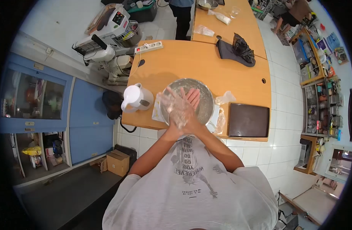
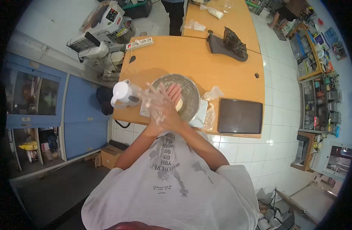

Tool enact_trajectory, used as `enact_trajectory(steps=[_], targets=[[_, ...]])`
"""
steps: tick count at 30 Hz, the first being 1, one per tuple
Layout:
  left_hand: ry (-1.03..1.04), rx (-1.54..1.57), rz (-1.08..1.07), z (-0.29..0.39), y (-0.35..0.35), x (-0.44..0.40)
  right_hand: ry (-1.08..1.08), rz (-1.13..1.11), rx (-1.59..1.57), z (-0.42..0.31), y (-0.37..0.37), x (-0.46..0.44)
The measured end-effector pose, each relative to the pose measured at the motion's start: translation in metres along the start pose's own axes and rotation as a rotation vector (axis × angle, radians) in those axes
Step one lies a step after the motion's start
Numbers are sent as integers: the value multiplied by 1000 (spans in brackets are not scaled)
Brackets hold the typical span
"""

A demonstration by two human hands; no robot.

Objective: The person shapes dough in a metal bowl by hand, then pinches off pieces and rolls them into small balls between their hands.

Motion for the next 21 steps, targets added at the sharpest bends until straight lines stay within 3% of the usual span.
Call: enact_trajectory(steps=[2, 3, 4, 6, 7, 9, 10, 12, 14, 16, 21], targets=[[-655, -878, 920, 62, 4, 7, 127, 199, -335, 16, 9, 9], [-555, -721, 1087, 61, 7, -2, 843, 126, -404, -100, -13, -64], [-549, -725, 1094, 63, 7, -9, 851, 123, -407, -89, -27, -68], [-483, -780, 1110, 66, 6, -18, 313, 116, -611, -72, -49, -75], [-511, -838, 1064, 65, 8, -22, 319, 110, -612, -71, -59, -73], [-519, -865, 1052, 65, 11, -26, 318, 48, -151, -78, -73, -69], [-537, -890, 1036, 65, 11, -27, 322, 45, -152, -79, -76, -65], [-544, -905, 1001, 67, 9, -28, 163, -200, 185, -81, -78, -57], [-556, -918, 967, 66, 9, -28, 138, -211, 250, -76, -68, -45], [-583, -895, 903, 63, 11, -31, -82, -199, 422, -82, -59, -41], [-578, -728, 913, 59, 16, -34, -79, -215, 539, -80, -61, -37]])
Point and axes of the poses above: each hand's wrist, its own x-axis away from the middle knuckle, its own y-axis out of the palm, z = x × y, the point moved 1 cm from there along -x, towards the middle knuckle, and after that the axes turned 1 degree about y, right-handed, at the moved point
